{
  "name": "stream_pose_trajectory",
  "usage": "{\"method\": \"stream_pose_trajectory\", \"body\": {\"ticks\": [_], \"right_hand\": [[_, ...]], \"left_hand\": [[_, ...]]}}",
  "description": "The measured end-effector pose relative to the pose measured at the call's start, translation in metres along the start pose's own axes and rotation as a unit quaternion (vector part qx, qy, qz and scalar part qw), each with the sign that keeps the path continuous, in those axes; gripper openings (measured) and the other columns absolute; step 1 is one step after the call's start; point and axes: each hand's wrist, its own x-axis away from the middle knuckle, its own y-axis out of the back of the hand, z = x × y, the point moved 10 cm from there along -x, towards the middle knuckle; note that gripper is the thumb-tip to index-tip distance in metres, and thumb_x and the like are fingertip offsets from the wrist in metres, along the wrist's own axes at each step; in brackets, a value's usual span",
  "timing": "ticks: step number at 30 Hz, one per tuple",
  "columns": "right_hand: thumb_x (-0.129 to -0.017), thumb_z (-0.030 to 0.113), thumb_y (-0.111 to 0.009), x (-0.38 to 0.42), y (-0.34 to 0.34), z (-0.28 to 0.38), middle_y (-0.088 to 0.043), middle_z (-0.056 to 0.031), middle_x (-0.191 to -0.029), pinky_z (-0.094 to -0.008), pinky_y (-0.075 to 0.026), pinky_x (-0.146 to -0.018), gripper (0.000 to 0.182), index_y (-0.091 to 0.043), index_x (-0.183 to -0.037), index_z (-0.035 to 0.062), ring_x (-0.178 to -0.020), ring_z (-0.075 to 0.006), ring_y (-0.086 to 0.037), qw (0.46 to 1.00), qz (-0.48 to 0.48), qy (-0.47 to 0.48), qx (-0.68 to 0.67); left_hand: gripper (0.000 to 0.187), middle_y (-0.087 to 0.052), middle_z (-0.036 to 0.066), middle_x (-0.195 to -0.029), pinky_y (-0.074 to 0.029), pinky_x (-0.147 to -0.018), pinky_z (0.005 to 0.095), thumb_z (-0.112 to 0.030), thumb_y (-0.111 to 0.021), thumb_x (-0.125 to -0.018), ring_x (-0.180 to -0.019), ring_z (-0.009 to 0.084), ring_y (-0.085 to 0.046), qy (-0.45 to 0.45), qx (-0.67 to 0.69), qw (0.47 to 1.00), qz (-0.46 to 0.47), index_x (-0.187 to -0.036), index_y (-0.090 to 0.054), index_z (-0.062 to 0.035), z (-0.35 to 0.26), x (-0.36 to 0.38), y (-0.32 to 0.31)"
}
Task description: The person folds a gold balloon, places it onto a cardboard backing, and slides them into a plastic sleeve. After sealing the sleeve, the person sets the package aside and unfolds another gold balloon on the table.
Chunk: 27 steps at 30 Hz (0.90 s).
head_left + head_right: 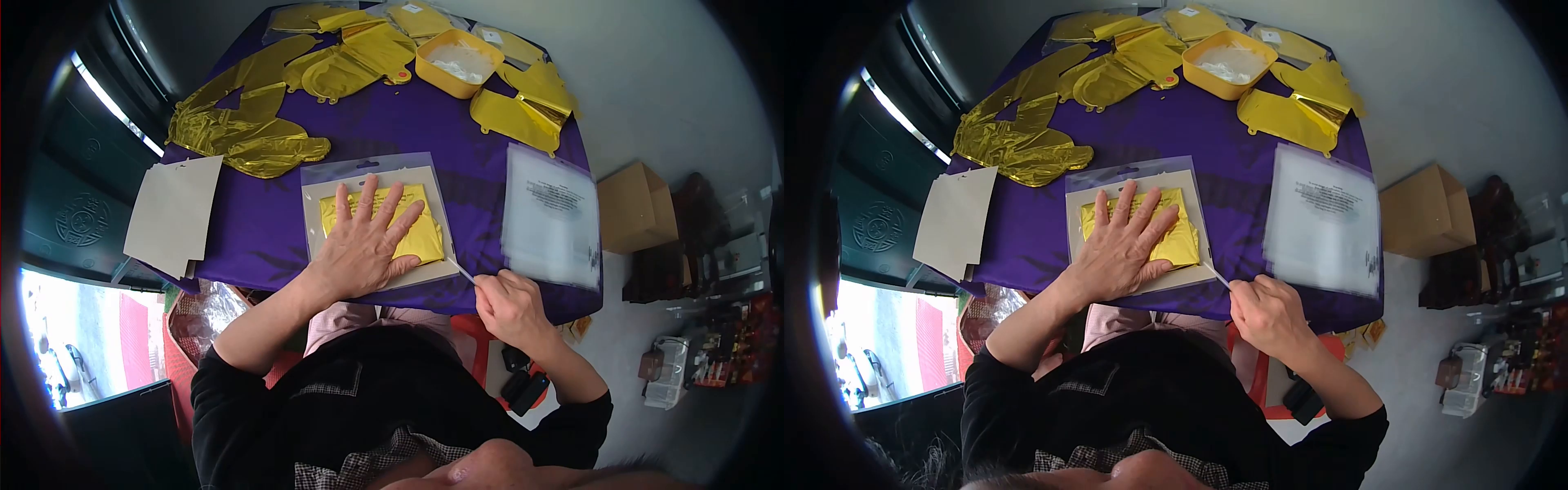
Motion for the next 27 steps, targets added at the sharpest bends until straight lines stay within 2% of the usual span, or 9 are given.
{"method": "stream_pose_trajectory", "body": {"ticks": [4,6,12,13,15,22,24,25,27], "right_hand": [[-0.073,-0.003,-0.068,-0.003,-0.003,0.004,-0.056,-0.0088,-0.061,-0.0336,-0.048,-0.054,0.014,-0.06,-0.084,-0.0012,-0.057,-0.0234,-0.057,1.0,0.011,0.002,-0.002],[-0.074,-0.006,-0.066,-0.002,-0.009,0.002,-0.056,-0.011,-0.063,-0.0371,-0.048,-0.053,0.019,-0.061,-0.092,-0.0023,-0.057,-0.0265,-0.057,1.0,0.022,-0.018,-0.009],[-0.078,-0.003,-0.065,-0.012,-0.021,0.005,-0.057,-0.0121,-0.066,-0.0358,-0.05,-0.055,0.027,-0.06,-0.104,-0.0067,-0.058,-0.0259,-0.057,0.999,-0.003,-0.006,0.045],[-0.078,-0.003,-0.065,-0.013,-0.023,0.004,-0.057,-0.0121,-0.066,-0.0358,-0.05,-0.055,0.027,-0.06,-0.104,-0.0067,-0.058,-0.0259,-0.057,0.999,-0.002,-0.005,0.045],[-0.075,-0.002,-0.065,-0.016,-0.025,0.011,-0.053,-0.0065,-0.06,-0.0311,-0.05,-0.058,0.029,-0.059,-0.102,-0.0081,-0.058,-0.0194,-0.055,0.994,-0.015,0.036,0.107],[-0.075,-0.002,-0.063,-0.02,-0.028,0.013,-0.053,-0.0061,-0.06,-0.0308,-0.049,-0.057,0.029,-0.059,-0.102,-0.0091,-0.06,-0.0193,-0.055,0.993,-0.002,0.028,0.118],[-0.075,-0.001,-0.062,-0.022,-0.029,0.012,-0.053,-0.007,-0.059,-0.0317,-0.049,-0.056,0.017,-0.058,-0.091,-0.0052,-0.061,-0.0201,-0.056,0.993,0.005,0.023,0.115],[-0.075,-0.001,-0.062,-0.022,-0.03,0.012,-0.053,-0.007,-0.059,-0.0317,-0.049,-0.056,0.017,-0.058,-0.091,-0.0052,-0.061,-0.0201,-0.056,0.993,0.005,0.023,0.115],[-0.074,-0.001,-0.06,-0.022,-0.035,0.009,-0.053,-0.008,-0.057,-0.0327,-0.049,-0.056,0.008,-0.053,-0.077,0.0008,-0.06,-0.0206,-0.056,0.993,0.033,0.002,0.118]], "left_hand": [[0.071,-0.032,0.02,-0.152,-0.014,-0.108,0.0696,-0.063,-0.033,-0.096,-0.14,0.0483,-0.023,0.002,0.003,1.0,-0.004,-0.147,-0.037,-0.0146,0.001,0.0,0.0],[0.071,-0.032,0.02,-0.151,-0.014,-0.108,0.0697,-0.063,-0.033,-0.096,-0.14,0.0483,-0.023,0.006,0.01,1.0,-0.003,-0.148,-0.037,-0.0151,0.001,0.0,0.0],[0.071,-0.033,0.02,-0.151,-0.014,-0.108,0.0695,-0.064,-0.033,-0.095,-0.14,0.0479,-0.023,-0.003,-0.001,1.0,-0.008,-0.148,-0.036,-0.0159,0.0,0.0,0.001],[0.071,-0.033,0.02,-0.151,-0.014,-0.108,0.0695,-0.064,-0.033,-0.095,-0.14,0.0479,-0.023,-0.002,-0.001,1.0,-0.009,-0.148,-0.036,-0.0159,0.0,0.0,0.001],[0.071,-0.034,0.02,-0.151,-0.014,-0.108,0.0695,-0.064,-0.032,-0.096,-0.14,0.0477,-0.024,-0.002,-0.006,1.0,-0.008,-0.148,-0.036,-0.0163,0.0,0.001,-0.001],[0.072,-0.033,0.019,-0.151,-0.015,-0.108,0.0694,-0.064,-0.032,-0.095,-0.14,0.0477,-0.024,0.001,-0.008,1.0,0.005,-0.149,-0.035,-0.0165,0.0,0.0,-0.002],[0.074,-0.033,0.019,-0.152,-0.015,-0.108,0.0694,-0.064,-0.034,-0.095,-0.14,0.0478,-0.024,0.0,-0.009,1.0,0.001,-0.15,-0.032,-0.016,0.0,0.0,0.0],[0.074,-0.033,0.019,-0.152,-0.015,-0.108,0.0694,-0.064,-0.034,-0.095,-0.14,0.0478,-0.024,0.001,-0.008,1.0,0.001,-0.15,-0.032,-0.016,0.0,0.001,0.0],[0.077,-0.032,0.019,-0.152,-0.015,-0.108,0.0693,-0.064,-0.036,-0.094,-0.141,0.0479,-0.023,0.001,0.001,1.0,0.0,-0.152,-0.028,-0.0146,0.0,0.001,0.0]]}}
